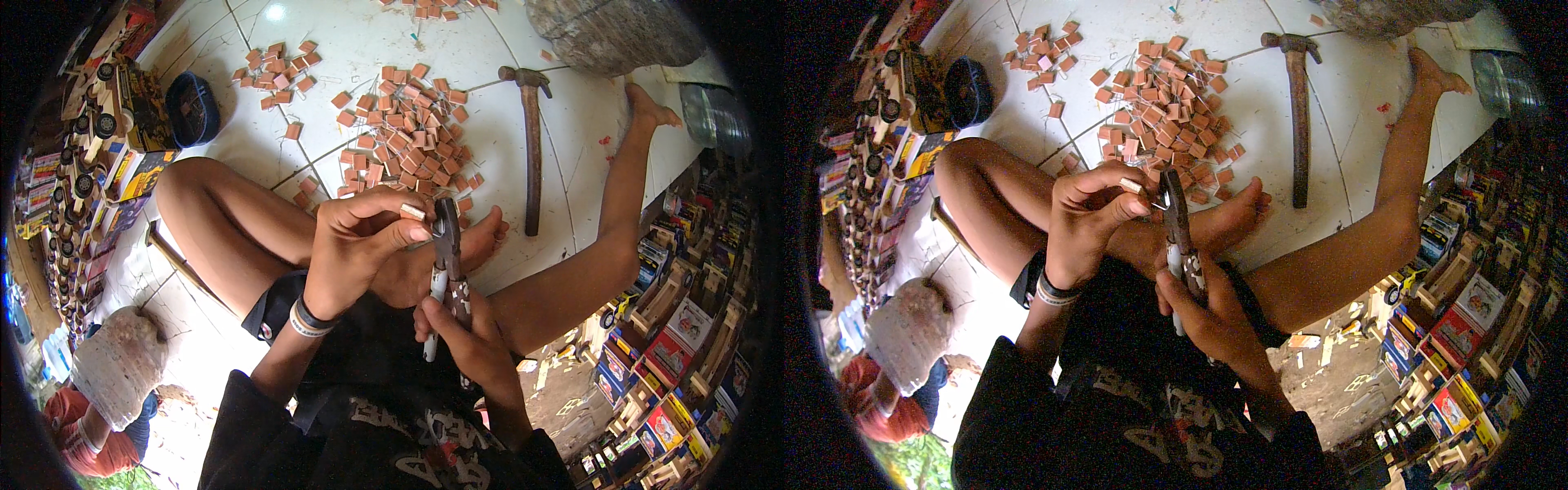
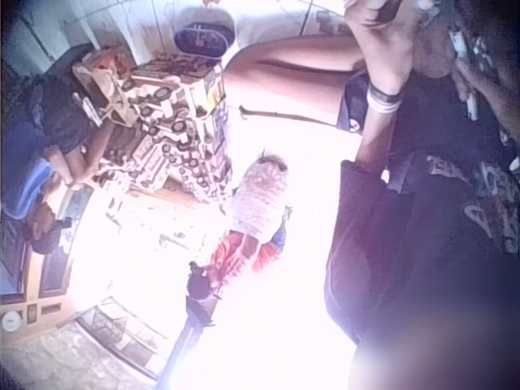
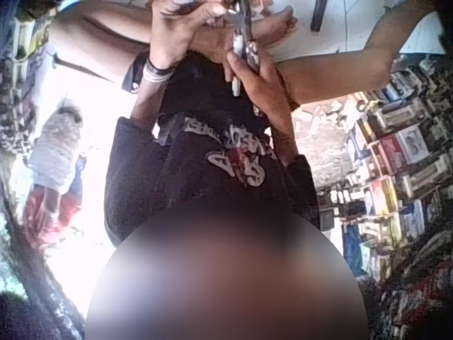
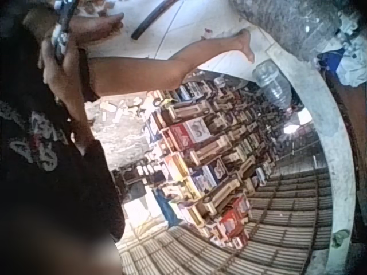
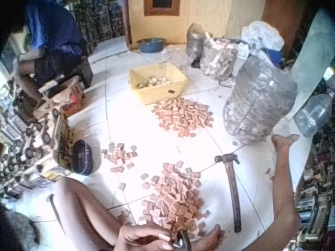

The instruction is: The person sits on the floor and uses pliers to trim small rectangular wooden pieces one by one. They pick up each piece, adjust it in the pliers, and trim the edges before placing it back on the floor. A hammer and a pile of similar pieces are visible nearby.

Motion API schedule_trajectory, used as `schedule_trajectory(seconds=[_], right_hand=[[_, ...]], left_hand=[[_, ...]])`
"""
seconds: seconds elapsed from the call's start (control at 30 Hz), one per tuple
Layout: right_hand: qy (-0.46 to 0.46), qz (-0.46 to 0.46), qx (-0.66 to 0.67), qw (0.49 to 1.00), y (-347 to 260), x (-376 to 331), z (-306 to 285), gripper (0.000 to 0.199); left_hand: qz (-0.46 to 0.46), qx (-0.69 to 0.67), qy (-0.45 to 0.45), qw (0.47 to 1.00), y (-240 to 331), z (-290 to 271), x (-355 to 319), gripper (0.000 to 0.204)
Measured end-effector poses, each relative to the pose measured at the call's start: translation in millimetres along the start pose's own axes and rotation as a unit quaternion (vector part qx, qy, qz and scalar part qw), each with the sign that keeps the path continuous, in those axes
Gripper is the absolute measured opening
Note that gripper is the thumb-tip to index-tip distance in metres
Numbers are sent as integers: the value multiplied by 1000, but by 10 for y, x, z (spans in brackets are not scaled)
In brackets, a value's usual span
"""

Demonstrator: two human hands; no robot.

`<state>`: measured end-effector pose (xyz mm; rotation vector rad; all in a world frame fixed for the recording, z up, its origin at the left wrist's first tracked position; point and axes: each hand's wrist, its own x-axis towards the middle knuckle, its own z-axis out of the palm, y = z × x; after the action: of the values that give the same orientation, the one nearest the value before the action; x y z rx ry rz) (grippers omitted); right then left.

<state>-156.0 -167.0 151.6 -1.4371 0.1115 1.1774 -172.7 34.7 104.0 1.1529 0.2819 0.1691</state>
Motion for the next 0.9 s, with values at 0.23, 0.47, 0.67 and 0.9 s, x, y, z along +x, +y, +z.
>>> schedule_trajectory(seconds=[0.23, 0.47, 0.67, 0.9], right_hand=[[69, -31, -62, 995, 254, 94, 5, 20], [151, -44, -127, 979, 206, 189, -145, 32], [143, -37, -82, 986, 131, 113, -219, 35], [131, -23, -66, 989, 125, 150, -177, 42]], left_hand=[[19, 25, -14, 999, -25, -12, -5, 15], [-21, 61, 289, 955, -176, -421, 216, 36], [15, 285, 317, 904, -213, -1066, 325, 28], [42, 591, 251, 765, -338, -1376, 690, 20]])
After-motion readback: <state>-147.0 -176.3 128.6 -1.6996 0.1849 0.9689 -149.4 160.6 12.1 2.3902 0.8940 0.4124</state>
